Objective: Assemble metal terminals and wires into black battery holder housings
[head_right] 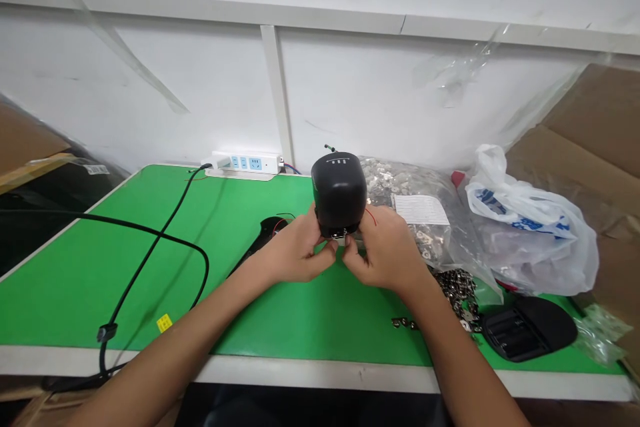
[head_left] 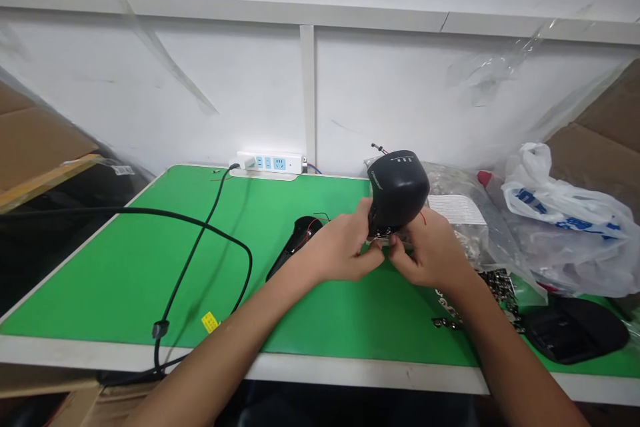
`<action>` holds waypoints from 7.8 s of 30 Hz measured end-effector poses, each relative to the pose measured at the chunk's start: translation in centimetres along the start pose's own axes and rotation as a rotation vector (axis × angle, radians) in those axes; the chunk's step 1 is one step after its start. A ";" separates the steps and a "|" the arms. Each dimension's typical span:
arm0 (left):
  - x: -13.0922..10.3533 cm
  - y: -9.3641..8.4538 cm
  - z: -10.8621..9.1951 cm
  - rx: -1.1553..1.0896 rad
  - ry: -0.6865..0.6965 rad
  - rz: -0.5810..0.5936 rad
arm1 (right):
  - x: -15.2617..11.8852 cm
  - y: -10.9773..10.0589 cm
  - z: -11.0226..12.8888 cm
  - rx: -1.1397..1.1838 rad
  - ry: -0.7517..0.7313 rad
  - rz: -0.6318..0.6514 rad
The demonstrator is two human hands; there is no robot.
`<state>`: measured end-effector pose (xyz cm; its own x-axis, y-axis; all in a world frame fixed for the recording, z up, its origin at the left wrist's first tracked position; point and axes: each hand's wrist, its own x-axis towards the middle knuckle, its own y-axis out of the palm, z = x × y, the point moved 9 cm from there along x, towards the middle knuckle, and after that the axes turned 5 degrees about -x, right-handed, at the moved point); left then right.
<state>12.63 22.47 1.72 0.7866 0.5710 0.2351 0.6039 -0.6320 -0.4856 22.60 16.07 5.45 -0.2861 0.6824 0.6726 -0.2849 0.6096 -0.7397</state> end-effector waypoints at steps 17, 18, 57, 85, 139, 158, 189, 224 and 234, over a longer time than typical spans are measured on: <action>0.0 0.6 1.8 -0.123 0.084 -0.097 | -0.8 2.2 0.0 0.054 0.068 0.085; -0.1 0.6 1.8 -0.120 0.082 -0.100 | -0.9 2.3 -0.1 0.061 0.076 0.089; 0.9 3.0 1.2 -0.896 -0.257 0.125 | -0.9 -1.0 2.9 0.098 -0.145 -0.135; 1.1 0.8 1.4 -0.779 -0.125 -0.089 | -2.1 -1.4 -0.9 0.278 0.107 -0.437; 0.3 4.0 -0.9 -0.106 0.151 0.121 | -2.1 2.2 -1.3 1.068 0.490 -0.199; 0.1 5.3 -1.4 -0.347 0.136 0.139 | -1.6 3.0 -1.9 1.309 0.517 -0.130; 0.1 5.8 -0.9 -0.433 0.084 0.195 | -2.1 3.4 -1.9 1.299 0.538 -0.087; -3.5 0.7 0.0 -0.236 -0.148 -0.164 | -2.0 5.3 -4.0 1.360 0.931 -0.094; -7.2 0.0 -4.1 0.276 -0.043 -0.388 | -1.8 6.1 -1.9 1.534 0.866 -0.053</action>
<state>7.49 16.15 3.47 0.5004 0.7621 0.4108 0.7906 -0.2088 -0.5757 23.09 19.32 -0.34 0.1299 0.9850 0.1136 -0.9475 0.0896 0.3071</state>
